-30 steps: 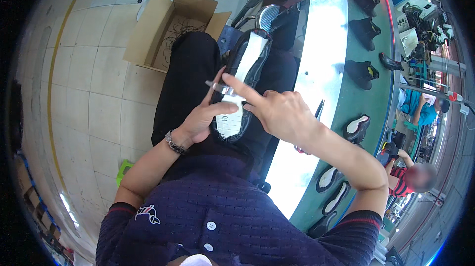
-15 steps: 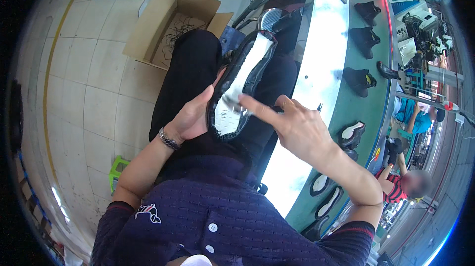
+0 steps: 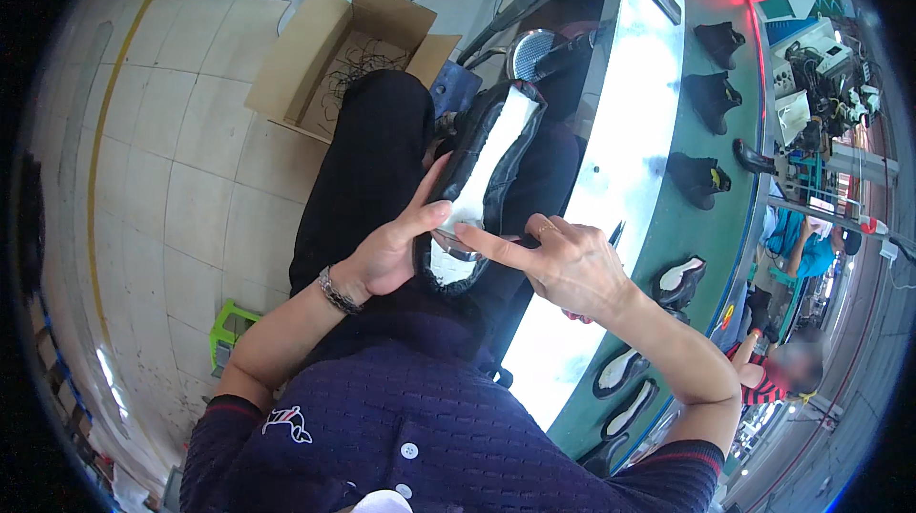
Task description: The recorder is assembling and refining a shoe, using various tools like pliers and scissors.
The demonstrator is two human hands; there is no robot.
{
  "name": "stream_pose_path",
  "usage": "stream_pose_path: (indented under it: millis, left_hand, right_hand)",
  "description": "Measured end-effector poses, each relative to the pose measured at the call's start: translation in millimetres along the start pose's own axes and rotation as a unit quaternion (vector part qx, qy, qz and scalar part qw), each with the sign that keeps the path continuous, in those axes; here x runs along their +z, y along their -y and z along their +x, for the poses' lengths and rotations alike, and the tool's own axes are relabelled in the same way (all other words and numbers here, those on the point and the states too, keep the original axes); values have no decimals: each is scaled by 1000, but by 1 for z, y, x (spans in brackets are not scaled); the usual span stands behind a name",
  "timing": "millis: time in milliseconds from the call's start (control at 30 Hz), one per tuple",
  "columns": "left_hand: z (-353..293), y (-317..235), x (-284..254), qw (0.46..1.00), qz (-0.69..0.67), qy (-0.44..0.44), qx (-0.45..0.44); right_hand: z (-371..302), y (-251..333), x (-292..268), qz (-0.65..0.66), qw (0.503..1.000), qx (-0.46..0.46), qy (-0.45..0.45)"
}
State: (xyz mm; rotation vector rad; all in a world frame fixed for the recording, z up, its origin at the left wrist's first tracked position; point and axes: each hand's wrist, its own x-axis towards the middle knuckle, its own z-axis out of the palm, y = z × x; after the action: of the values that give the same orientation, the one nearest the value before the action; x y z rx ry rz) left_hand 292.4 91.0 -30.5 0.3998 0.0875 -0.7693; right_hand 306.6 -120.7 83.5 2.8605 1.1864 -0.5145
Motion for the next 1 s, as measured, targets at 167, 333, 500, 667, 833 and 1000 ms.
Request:
stream_pose_path:
  millis: [167, 333, 500, 667, 833, 1000]
  left_hand:
    - [3, 14, -13, 987, 139, -29, 76]
    - [3, 17, -25, 973, 200, -8, 115]
    - [0, 7, -22, 993, 114, 32, 27]
    - [-1, 6, -21, 992, 109, 36, 51]
    - [-2, 0, -19, 988, 146, 46, 29]
    - [-4, 1, -22, 983, 169, 55, 47]
  right_hand:
    - [10, 7, -51, 20, 996, 24, 84]
    - [27, 35, -59, 139, 969, 10, -204]
    - [34, 22, -17, 77, 993, 90, 23]
    - [20, 44, -40, 85, 986, 4, -145]
    - [23, 27, 0, 38, 997, 56, -38]
    - [22, 49, -17, 164, 951, 28, -260]
